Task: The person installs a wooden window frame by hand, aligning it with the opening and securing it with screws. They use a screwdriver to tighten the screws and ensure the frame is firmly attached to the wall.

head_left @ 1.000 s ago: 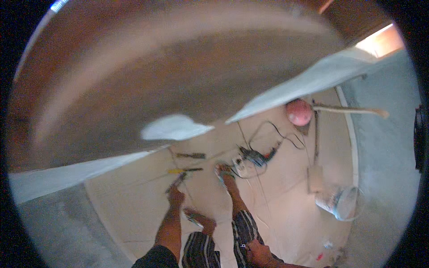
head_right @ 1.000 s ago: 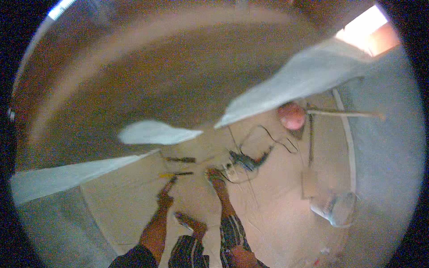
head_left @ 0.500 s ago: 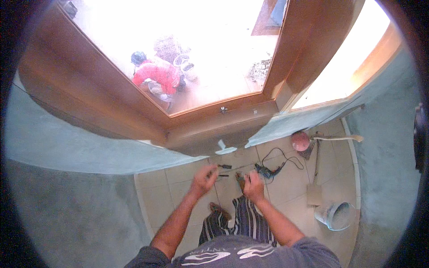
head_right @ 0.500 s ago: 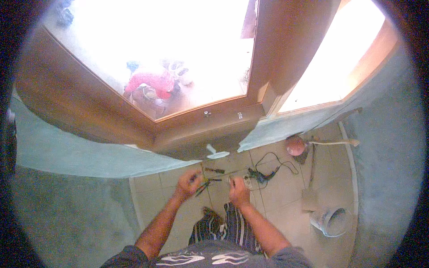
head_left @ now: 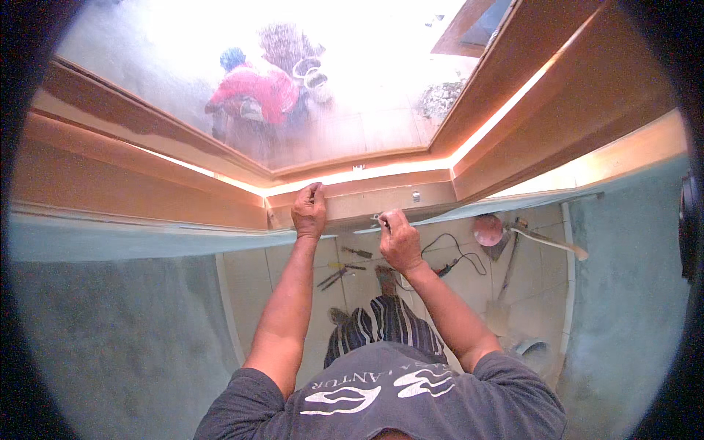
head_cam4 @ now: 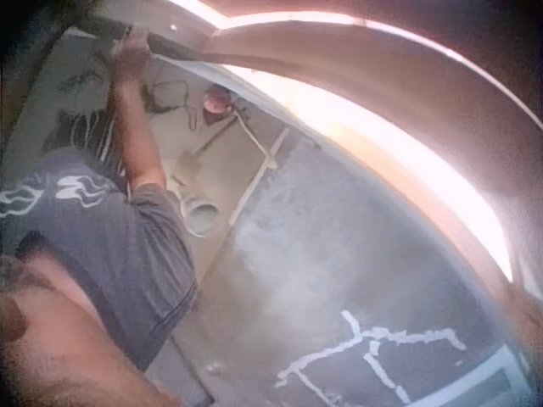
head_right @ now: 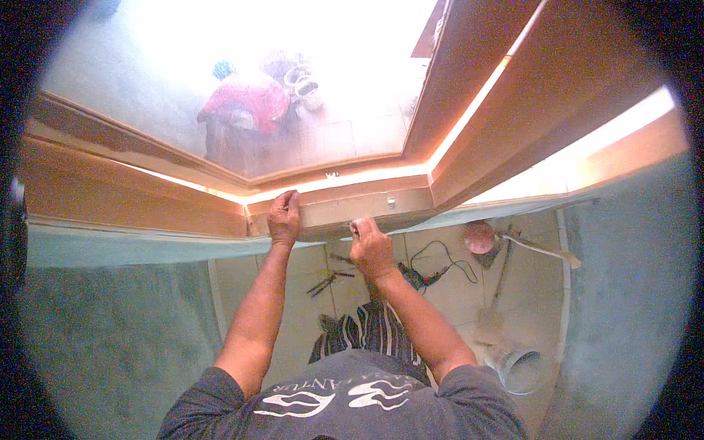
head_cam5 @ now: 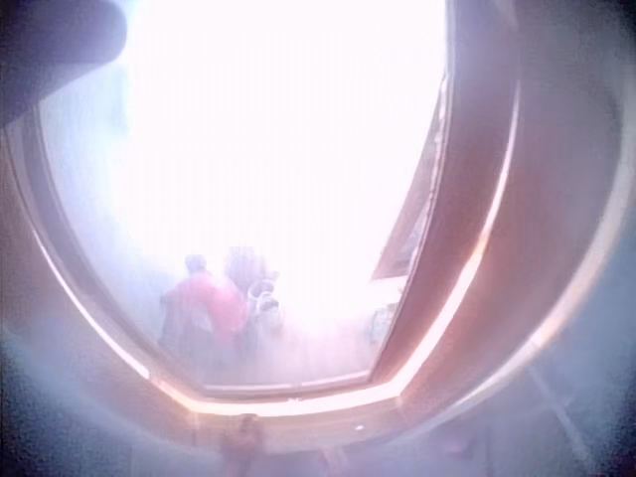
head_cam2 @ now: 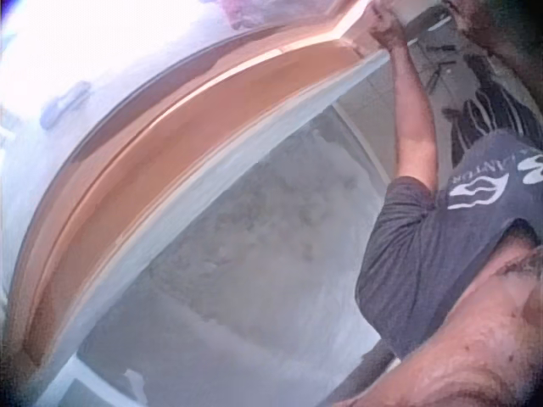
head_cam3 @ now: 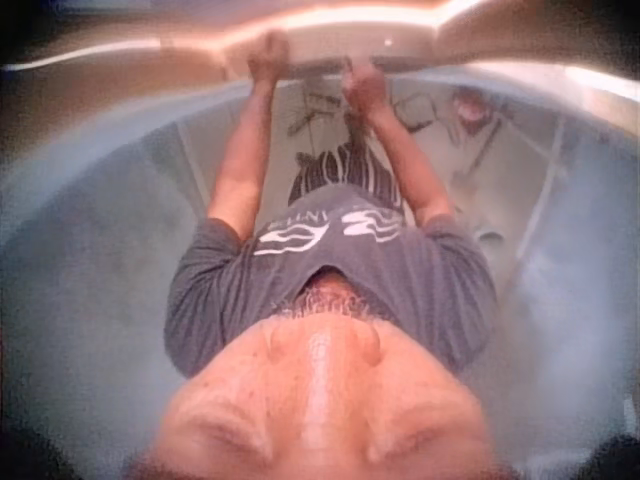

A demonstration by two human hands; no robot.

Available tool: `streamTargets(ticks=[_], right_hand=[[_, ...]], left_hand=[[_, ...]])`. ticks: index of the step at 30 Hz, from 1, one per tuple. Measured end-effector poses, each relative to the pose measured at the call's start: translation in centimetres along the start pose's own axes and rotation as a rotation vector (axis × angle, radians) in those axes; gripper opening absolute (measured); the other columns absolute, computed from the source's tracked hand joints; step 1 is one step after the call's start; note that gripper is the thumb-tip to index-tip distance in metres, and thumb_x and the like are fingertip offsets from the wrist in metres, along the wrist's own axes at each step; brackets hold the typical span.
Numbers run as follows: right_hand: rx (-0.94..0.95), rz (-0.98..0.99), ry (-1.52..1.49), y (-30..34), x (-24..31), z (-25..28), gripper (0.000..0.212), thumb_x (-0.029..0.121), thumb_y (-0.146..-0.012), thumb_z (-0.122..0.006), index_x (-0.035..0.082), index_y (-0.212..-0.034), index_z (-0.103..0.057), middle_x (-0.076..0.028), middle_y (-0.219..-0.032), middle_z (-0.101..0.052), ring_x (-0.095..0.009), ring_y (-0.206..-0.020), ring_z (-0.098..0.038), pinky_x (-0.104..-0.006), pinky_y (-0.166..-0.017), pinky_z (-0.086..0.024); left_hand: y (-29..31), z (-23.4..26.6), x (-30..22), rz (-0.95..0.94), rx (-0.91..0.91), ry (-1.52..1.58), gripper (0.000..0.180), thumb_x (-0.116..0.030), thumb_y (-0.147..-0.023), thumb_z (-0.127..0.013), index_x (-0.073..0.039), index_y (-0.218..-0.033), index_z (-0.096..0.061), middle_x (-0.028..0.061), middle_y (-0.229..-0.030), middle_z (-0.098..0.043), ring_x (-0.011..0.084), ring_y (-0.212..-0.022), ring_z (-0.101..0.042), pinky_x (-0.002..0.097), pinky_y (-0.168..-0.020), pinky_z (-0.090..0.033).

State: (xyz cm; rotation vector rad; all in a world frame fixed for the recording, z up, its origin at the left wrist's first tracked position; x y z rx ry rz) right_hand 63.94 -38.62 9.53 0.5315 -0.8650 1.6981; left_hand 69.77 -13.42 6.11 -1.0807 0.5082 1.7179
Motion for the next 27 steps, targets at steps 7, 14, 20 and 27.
streamTargets(ticks=[7,14,20,27], right_hand=[[0.072,-0.050,0.049,-4.9,-1.7,-2.5,0.019,0.004,-0.090,-0.061,0.009,-0.108,-0.059,-0.016,-0.103,-0.064,-0.044,-0.081,-0.070,-0.0522,-0.070,-0.059],[0.090,-0.034,0.128,-7.1,-1.3,-4.1,0.019,0.003,-0.089,-0.059,0.008,-0.107,-0.061,-0.015,-0.106,-0.065,-0.042,-0.083,-0.072,-0.0517,-0.070,-0.060],[0.142,-0.086,0.166,-7.4,-0.9,-4.9,0.021,0.001,-0.089,-0.063,0.009,-0.108,-0.061,-0.014,-0.107,-0.065,-0.042,-0.085,-0.070,-0.0511,-0.071,-0.058],[0.090,-0.040,0.178,-7.4,-0.8,-4.6,0.022,0.002,-0.088,-0.061,0.008,-0.109,-0.062,-0.015,-0.110,-0.064,-0.041,-0.079,-0.072,-0.0502,-0.065,-0.061]], left_hand=[[-1.5,-1.2,-2.6,-0.199,0.169,-0.111,0.019,-0.022,-0.098,-0.073,-0.009,-0.111,-0.076,0.0098,-0.106,-0.075,0.0276,-0.102,-0.071,0.0397,-0.091,-0.056],[-2.9,-1.8,-2.9,-0.332,0.307,0.008,0.022,-0.016,-0.095,-0.072,-0.008,-0.116,-0.072,0.0112,-0.120,-0.072,0.0322,-0.114,-0.065,0.0419,-0.100,-0.052],[-3.7,-1.5,-2.3,-0.254,0.331,0.041,0.033,-0.020,-0.094,-0.073,-0.009,-0.125,-0.070,0.0145,-0.127,-0.068,0.0318,-0.115,-0.065,0.0416,-0.101,-0.051],[-3.7,-1.8,-2.5,-0.220,0.338,0.054,0.040,-0.022,-0.093,-0.076,-0.009,-0.131,-0.069,0.0150,-0.125,-0.066,0.0321,-0.117,-0.064,0.0418,-0.099,-0.052]])
Point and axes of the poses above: each hand's wrist, its own y-axis away from the middle knuckle, its own z-axis out of the back of the hand, x = y × z, the point moved 3 cm from there along -y, towards the middle knuckle
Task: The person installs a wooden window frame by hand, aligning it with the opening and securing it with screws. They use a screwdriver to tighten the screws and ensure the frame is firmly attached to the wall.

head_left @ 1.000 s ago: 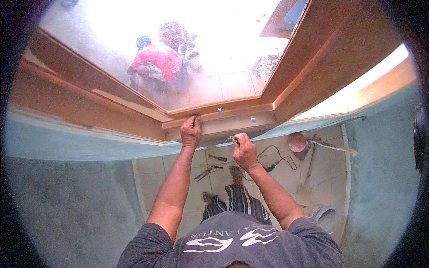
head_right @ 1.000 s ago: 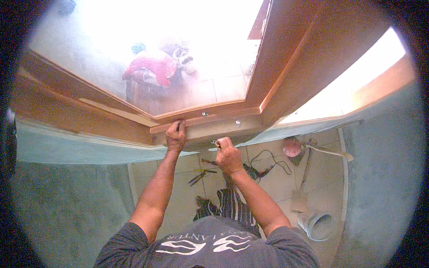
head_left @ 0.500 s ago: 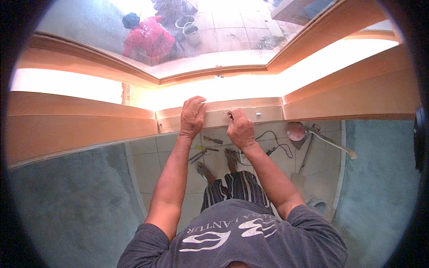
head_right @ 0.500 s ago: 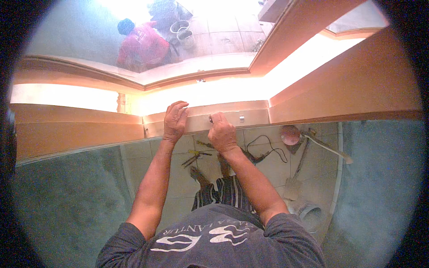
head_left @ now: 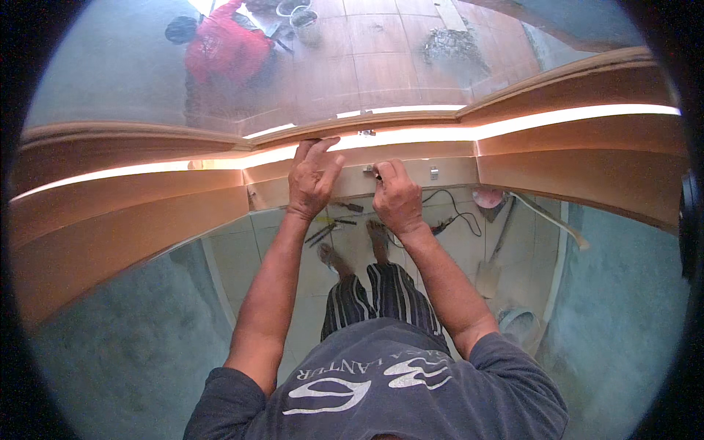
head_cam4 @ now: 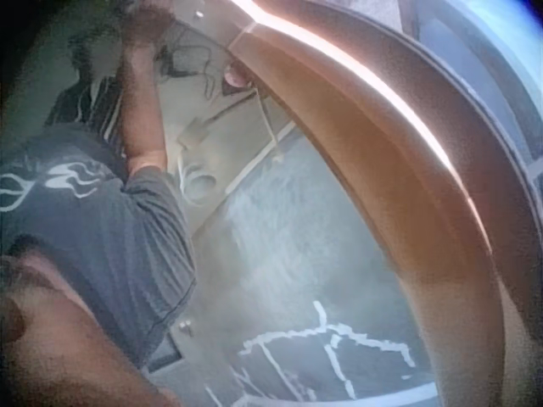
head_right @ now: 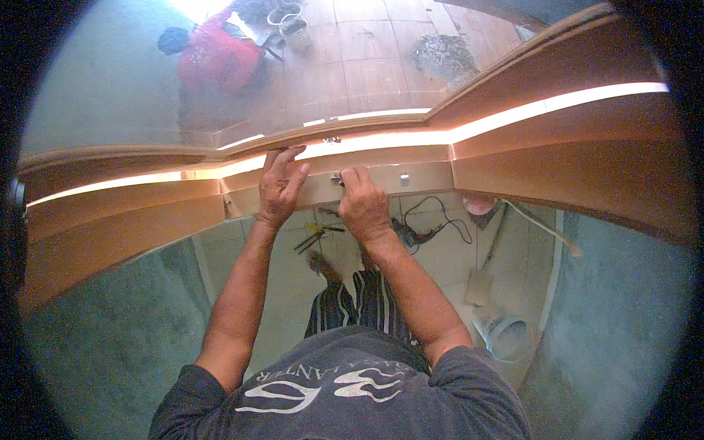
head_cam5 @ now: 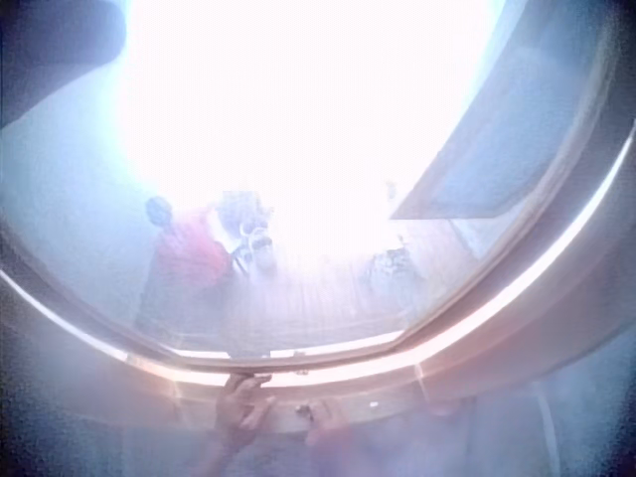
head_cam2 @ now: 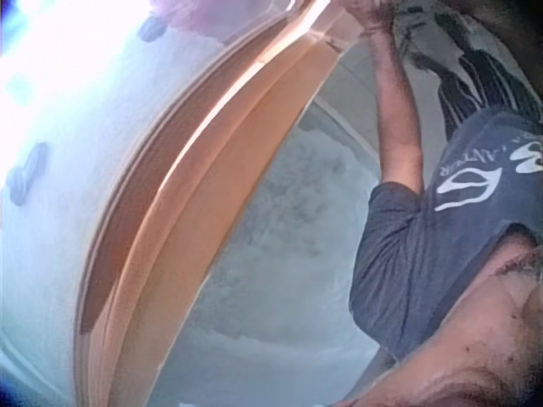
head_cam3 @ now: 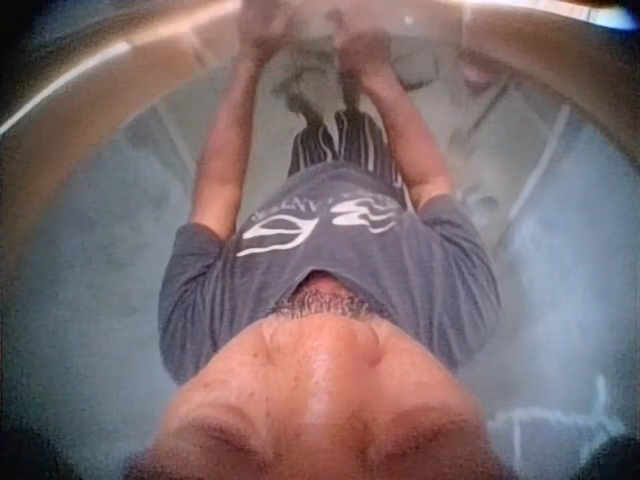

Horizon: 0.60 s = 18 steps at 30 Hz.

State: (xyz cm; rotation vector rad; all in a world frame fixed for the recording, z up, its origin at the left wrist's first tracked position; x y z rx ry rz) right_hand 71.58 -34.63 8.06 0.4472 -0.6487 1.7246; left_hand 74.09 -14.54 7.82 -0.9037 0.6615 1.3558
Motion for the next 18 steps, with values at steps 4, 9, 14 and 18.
streamTargets(ticks=[4,9,14,18], right_hand=[[-0.005,-0.043,-0.026,0.3,0.2,0.2,0.027,-0.002,-0.085,-0.064,0.008,-0.110,-0.062,-0.014,-0.106,-0.065,-0.041,-0.084,-0.070,-0.0502,-0.068,-0.059],[-0.007,-0.062,-0.066,0.1,0.0,-0.1,0.023,-0.002,-0.087,-0.066,0.006,-0.109,-0.063,-0.014,-0.104,-0.066,-0.040,-0.087,-0.070,-0.0491,-0.070,-0.058],[-0.022,-0.100,-0.110,0.1,-0.3,-0.1,0.017,0.002,-0.093,-0.068,0.004,-0.109,-0.063,-0.016,-0.101,-0.066,-0.039,-0.086,-0.069,-0.0472,-0.071,-0.057],[-0.032,-0.122,-0.157,0.0,-0.7,-0.2,0.019,0.003,-0.092,-0.069,0.004,-0.110,-0.064,-0.017,-0.100,-0.066,-0.040,-0.086,-0.069,-0.0481,-0.071,-0.057]], left_hand=[[0.1,0.1,-0.5,-0.025,-0.018,-0.056,0.042,-0.024,-0.092,-0.079,-0.009,-0.129,-0.071,0.0141,-0.122,-0.067,0.0294,-0.114,-0.064,0.0407,-0.099,-0.052],[0.2,-0.5,-1.1,-0.078,0.123,-0.250,0.037,-0.028,-0.085,-0.081,-0.016,-0.119,-0.075,0.0047,-0.122,-0.071,0.0266,-0.116,-0.065,0.0440,-0.101,-0.048],[-0.1,-1.3,-2.5,-0.194,0.256,-0.266,0.033,-0.023,-0.080,-0.084,-0.016,-0.111,-0.079,0.0019,-0.112,-0.075,0.0244,-0.110,-0.066,0.0409,-0.099,-0.046],[-0.1,-1.5,-2.7,-0.202,0.272,-0.281,0.028,-0.021,-0.079,-0.084,-0.016,-0.106,-0.080,0.0003,-0.109,-0.076,0.0236,-0.105,-0.066,0.0405,-0.098,-0.046]])
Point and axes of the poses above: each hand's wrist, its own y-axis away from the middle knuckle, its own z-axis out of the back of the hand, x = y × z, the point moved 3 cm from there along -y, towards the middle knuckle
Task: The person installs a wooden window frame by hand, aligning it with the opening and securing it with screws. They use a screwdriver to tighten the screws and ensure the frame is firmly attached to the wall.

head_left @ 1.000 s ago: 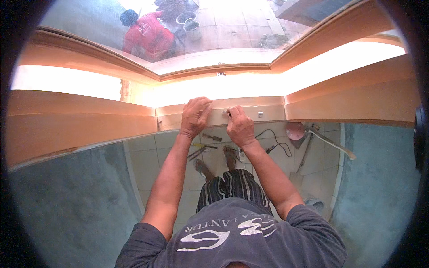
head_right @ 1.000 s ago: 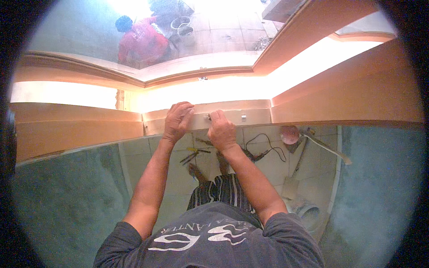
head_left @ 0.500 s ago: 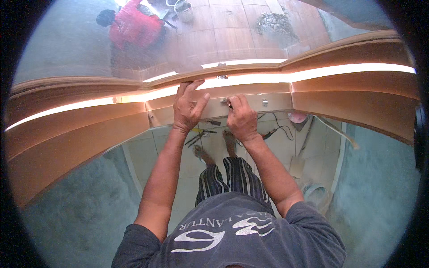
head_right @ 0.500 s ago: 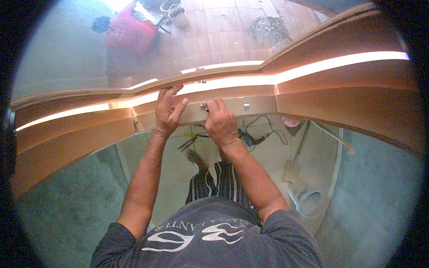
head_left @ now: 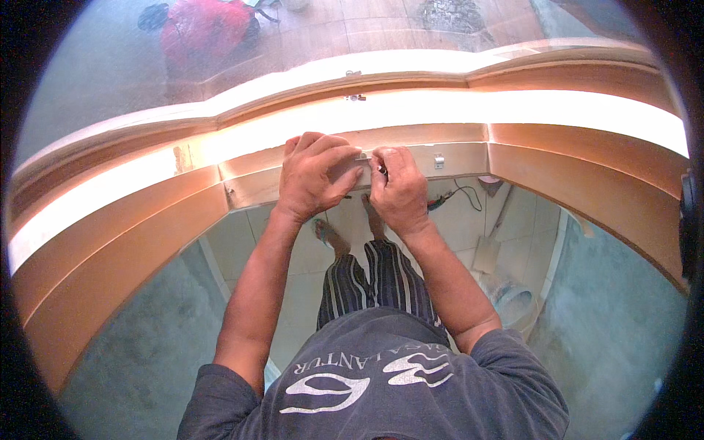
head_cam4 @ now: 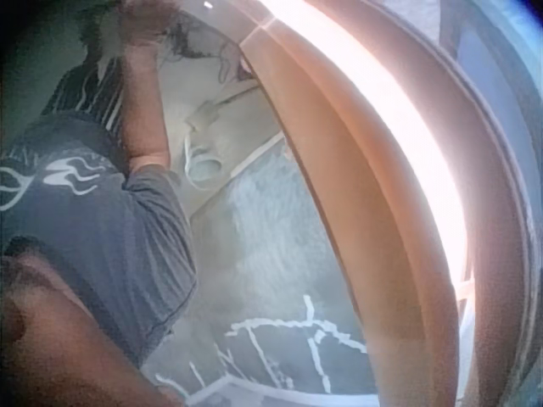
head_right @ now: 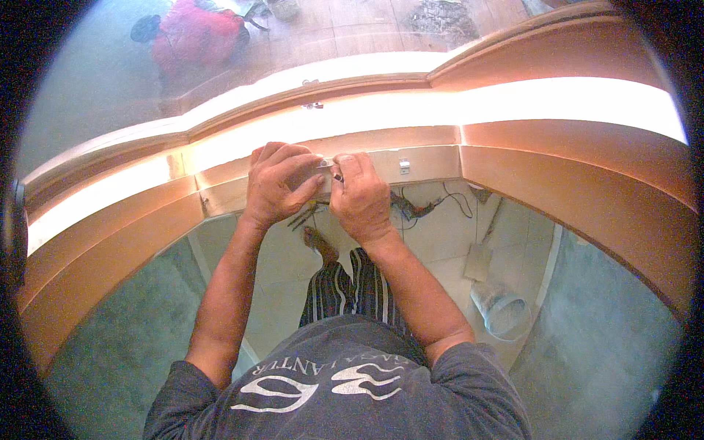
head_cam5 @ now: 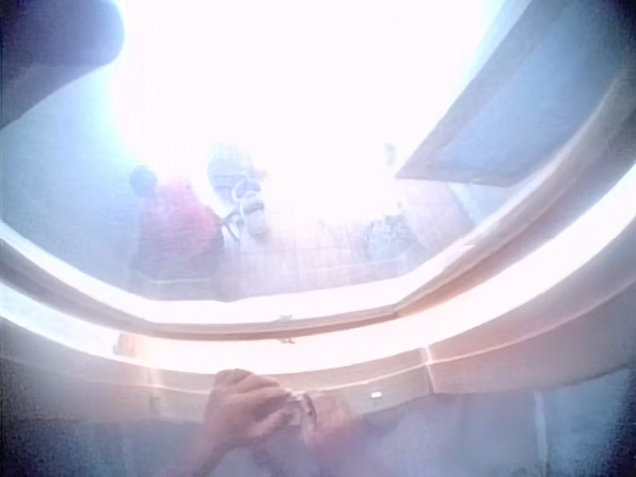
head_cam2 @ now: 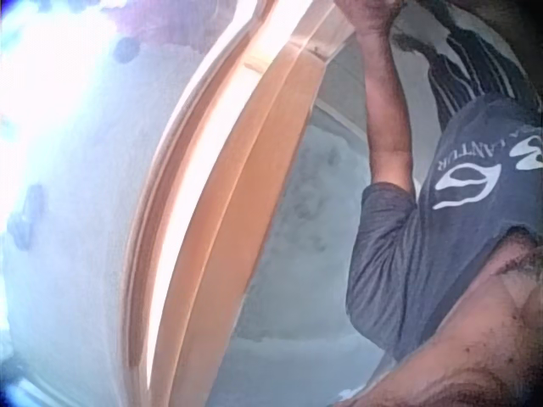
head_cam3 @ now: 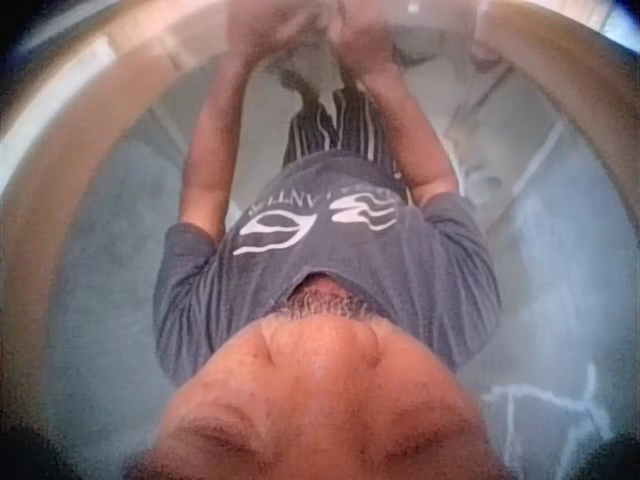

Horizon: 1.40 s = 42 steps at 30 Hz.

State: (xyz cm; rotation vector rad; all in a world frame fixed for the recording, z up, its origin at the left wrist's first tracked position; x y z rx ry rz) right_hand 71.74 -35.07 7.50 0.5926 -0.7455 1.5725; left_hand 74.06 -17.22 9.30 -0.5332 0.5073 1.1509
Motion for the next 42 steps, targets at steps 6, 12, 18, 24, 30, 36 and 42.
streamTargets(ticks=[6,12,18,24,30,36,42], right_hand=[[0.006,0.016,0.039,0.0,0.5,0.3,0.013,0.000,-0.091,-0.070,0.002,-0.103,-0.068,-0.018,-0.097,-0.067,-0.039,-0.086,-0.069,-0.0464,-0.073,-0.057],[-0.013,0.028,0.010,-0.3,0.6,0.2,0.014,-0.001,-0.088,-0.071,0.002,-0.101,-0.070,-0.018,-0.097,-0.067,-0.038,-0.085,-0.070,-0.0467,-0.074,-0.057],[-0.005,0.023,0.003,0.0,0.5,0.3,0.016,-0.002,-0.088,-0.071,0.003,-0.103,-0.071,-0.017,-0.096,-0.067,-0.036,-0.085,-0.070,-0.0449,-0.073,-0.057],[0.003,0.025,0.014,-0.1,0.1,0.1,0.025,0.000,-0.083,-0.070,0.005,-0.107,-0.071,-0.016,-0.101,-0.066,-0.037,-0.086,-0.071,-0.0468,-0.072,-0.059],[0.008,0.017,0.009,-0.1,0.5,0.3,0.024,-0.001,-0.084,-0.069,0.005,-0.107,-0.070,-0.016,-0.100,-0.066,-0.038,-0.085,-0.071,-0.0473,-0.071,-0.059],[-0.006,0.036,0.026,0.0,0.0,-0.1,0.028,0.000,-0.081,-0.068,0.006,-0.108,-0.070,-0.017,-0.101,-0.065,-0.040,-0.085,-0.070,-0.0491,-0.070,-0.059],[-0.016,0.033,0.036,0.1,0.2,-0.1,0.028,0.002,-0.081,-0.069,0.007,-0.108,-0.070,-0.016,-0.102,-0.065,-0.039,-0.086,-0.070,-0.0493,-0.070,-0.059]], left_hand=[[0.0,-0.6,1.3,-0.009,-0.003,0.016,0.021,-0.023,-0.082,-0.083,-0.021,-0.102,-0.083,-0.0039,-0.106,-0.076,0.0190,-0.103,-0.067,0.0397,-0.099,-0.046],[0.3,-0.8,1.3,-0.005,-0.031,-0.007,0.016,-0.023,-0.084,-0.083,-0.021,-0.100,-0.083,-0.0044,-0.103,-0.076,0.0187,-0.101,-0.068,0.0384,-0.097,-0.047],[0.0,-0.3,0.6,-0.004,-0.013,0.006,0.024,-0.022,-0.081,-0.084,-0.017,-0.104,-0.082,0.0004,-0.106,-0.076,0.0234,-0.101,-0.068,0.0401,-0.095,-0.048],[-0.2,-0.1,0.2,0.019,0.041,-0.019,0.030,-0.025,-0.081,-0.085,-0.018,-0.110,-0.082,0.0002,-0.110,-0.075,0.0235,-0.103,-0.067,0.0402,-0.096,-0.047],[-0.1,-0.2,0.4,0.039,0.024,-0.019,0.023,-0.030,-0.085,-0.081,-0.020,-0.106,-0.082,-0.0042,-0.107,-0.074,0.0190,-0.105,-0.065,0.0386,-0.101,-0.046],[-0.2,-0.4,0.6,0.088,0.044,0.012,0.018,-0.031,-0.091,-0.077,-0.022,-0.106,-0.082,-0.0029,-0.109,-0.075,0.0196,-0.105,-0.065,0.0385,-0.102,-0.045],[-0.2,-0.2,0.6,0.082,0.064,0.011,0.018,-0.032,-0.096,-0.071,-0.021,-0.106,-0.082,-0.0027,-0.110,-0.075,0.0204,-0.108,-0.065,0.0396,-0.101,-0.045]])
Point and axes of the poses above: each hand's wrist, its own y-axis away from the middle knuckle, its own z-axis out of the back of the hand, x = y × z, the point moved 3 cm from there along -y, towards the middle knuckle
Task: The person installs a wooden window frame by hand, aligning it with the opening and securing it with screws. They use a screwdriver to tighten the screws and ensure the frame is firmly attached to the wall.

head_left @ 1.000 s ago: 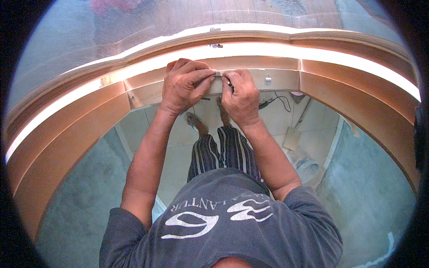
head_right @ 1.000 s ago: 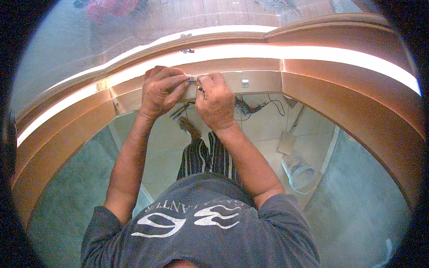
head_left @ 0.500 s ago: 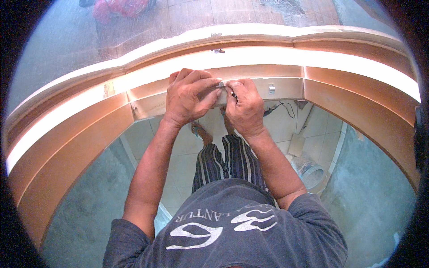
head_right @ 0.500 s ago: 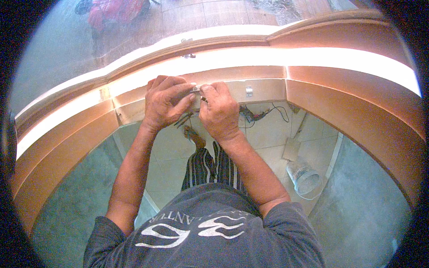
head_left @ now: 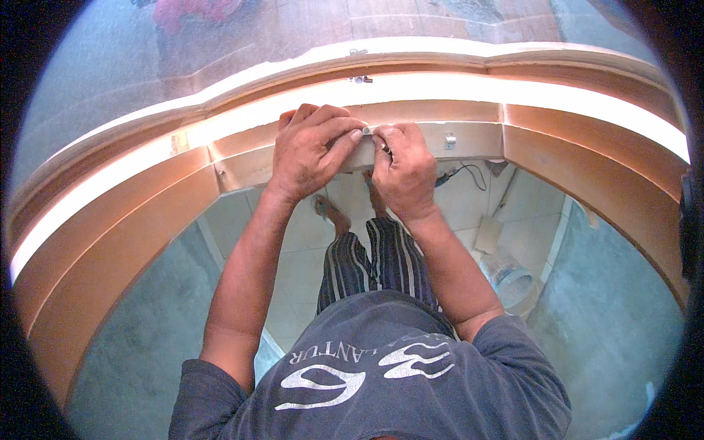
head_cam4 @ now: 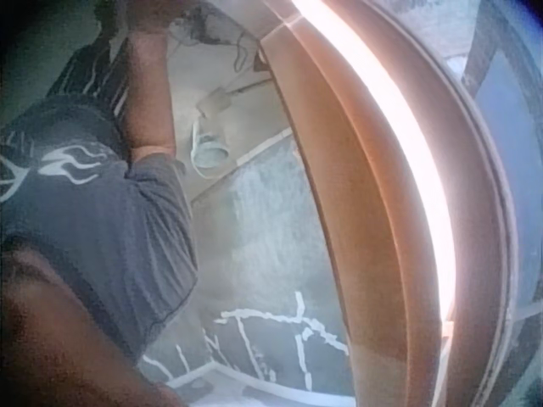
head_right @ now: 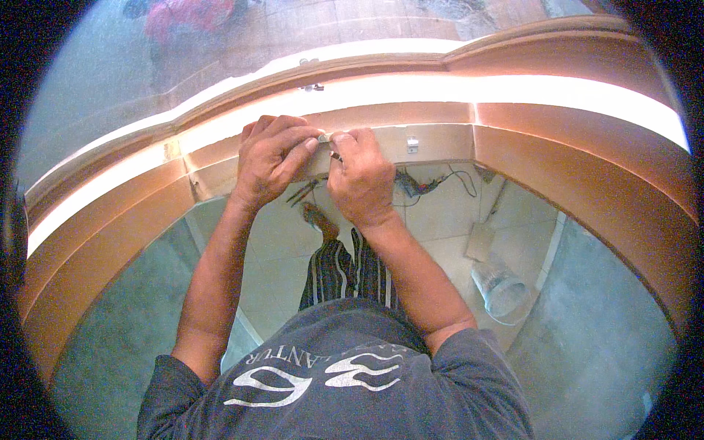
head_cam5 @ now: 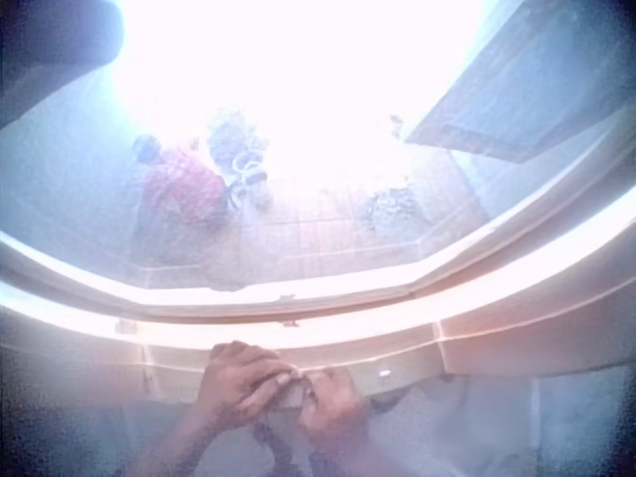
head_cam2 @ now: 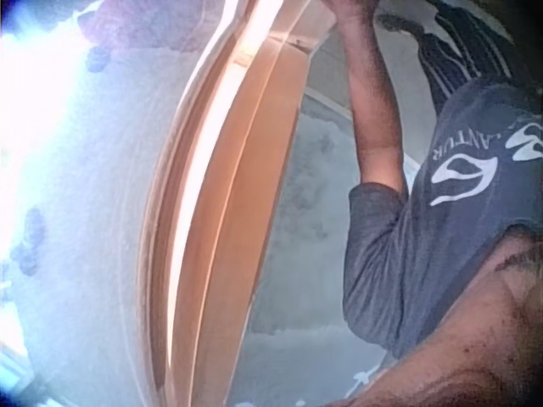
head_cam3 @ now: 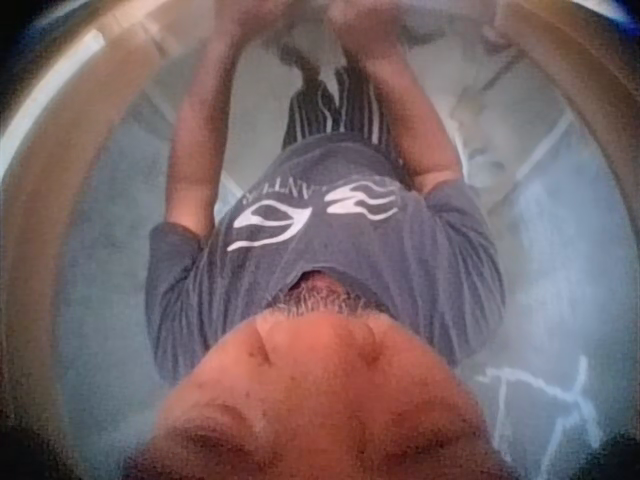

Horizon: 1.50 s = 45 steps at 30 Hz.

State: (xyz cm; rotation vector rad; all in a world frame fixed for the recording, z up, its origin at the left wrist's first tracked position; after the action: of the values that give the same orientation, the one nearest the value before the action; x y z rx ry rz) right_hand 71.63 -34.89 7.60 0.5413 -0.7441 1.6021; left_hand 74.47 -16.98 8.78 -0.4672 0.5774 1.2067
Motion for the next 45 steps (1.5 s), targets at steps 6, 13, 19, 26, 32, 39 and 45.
streamTargets(ticks=[6,13,19,26,32,39,45], right_hand=[[0.011,-0.020,0.002,0.0,0.1,0.0,0.027,0.002,-0.081,-0.069,0.007,-0.107,-0.070,-0.016,-0.103,-0.066,-0.040,-0.088,-0.070,-0.0496,-0.072,-0.059],[-0.006,0.003,0.022,0.0,0.1,0.2,0.026,0.002,-0.081,-0.068,0.008,-0.106,-0.070,-0.017,-0.103,-0.066,-0.041,-0.088,-0.070,-0.0509,-0.073,-0.059],[-0.023,-0.003,0.049,0.1,0.0,0.1,0.010,0.006,-0.091,-0.069,0.005,-0.101,-0.072,-0.017,-0.098,-0.067,-0.038,-0.088,-0.070,-0.0481,-0.077,-0.056],[-0.021,-0.011,0.046,0.3,-0.2,0.0,0.012,0.010,-0.091,-0.069,0.007,-0.102,-0.071,-0.016,-0.101,-0.067,-0.039,-0.088,-0.070,-0.0491,-0.075,-0.058],[-0.011,0.017,0.037,0.4,-0.2,-0.7,0.018,0.015,-0.088,-0.069,0.009,-0.105,-0.071,-0.016,-0.109,-0.066,-0.042,-0.087,-0.071,-0.0524,-0.075,-0.059],[-0.024,-0.060,0.062,0.9,-0.5,-0.4,0.015,0.017,-0.093,-0.067,0.009,-0.104,-0.073,-0.017,-0.108,-0.068,-0.042,-0.091,-0.071,-0.0537,-0.079,-0.059],[-0.063,-0.118,0.076,0.9,0.1,-0.2,0.014,0.017,-0.094,-0.068,0.009,-0.104,-0.074,-0.017,-0.105,-0.068,-0.041,-0.092,-0.071,-0.0517,-0.081,-0.058]], left_hand=[[-0.1,0.1,0.5,0.026,0.016,0.091,0.022,-0.033,-0.100,-0.066,-0.020,-0.110,-0.082,-0.0010,-0.115,-0.075,0.0230,-0.112,-0.065,0.0391,-0.100,-0.047],[-0.4,-0.3,0.7,0.080,0.034,0.202,0.027,-0.039,-0.098,-0.071,-0.015,-0.103,-0.083,0.0034,-0.107,-0.078,0.0253,-0.103,-0.069,0.0388,-0.095,-0.052],[-1.0,-1.7,2.4,0.218,0.151,0.356,0.032,-0.040,-0.098,-0.073,-0.011,-0.104,-0.083,0.0063,-0.104,-0.079,0.0248,-0.095,-0.073,0.0388,-0.089,-0.056],[-2.1,0.0,1.4,0.290,0.307,0.289,0.034,-0.038,-0.096,-0.078,-0.007,-0.108,-0.082,0.0093,-0.105,-0.079,0.0175,-0.097,-0.072,0.0343,-0.089,-0.056],[-3.5,-0.6,3.9,0.407,0.467,0.173,0.044,-0.053,-0.088,-0.081,-0.017,-0.112,-0.084,0.0094,-0.115,-0.080,0.0247,-0.105,-0.075,0.0387,-0.094,-0.058],[-3.9,-0.3,2.6,0.292,0.454,0.210,0.040,-0.052,-0.091,-0.079,-0.019,-0.113,-0.084,0.0125,-0.111,-0.080,0.0241,-0.100,-0.075,0.0389,-0.092,-0.057],[-5.0,0.0,1.9,0.210,0.541,0.080,0.038,-0.047,-0.090,-0.081,-0.017,-0.113,-0.083,0.0138,-0.106,-0.081,0.0254,-0.096,-0.076,0.0400,-0.091,-0.058]])
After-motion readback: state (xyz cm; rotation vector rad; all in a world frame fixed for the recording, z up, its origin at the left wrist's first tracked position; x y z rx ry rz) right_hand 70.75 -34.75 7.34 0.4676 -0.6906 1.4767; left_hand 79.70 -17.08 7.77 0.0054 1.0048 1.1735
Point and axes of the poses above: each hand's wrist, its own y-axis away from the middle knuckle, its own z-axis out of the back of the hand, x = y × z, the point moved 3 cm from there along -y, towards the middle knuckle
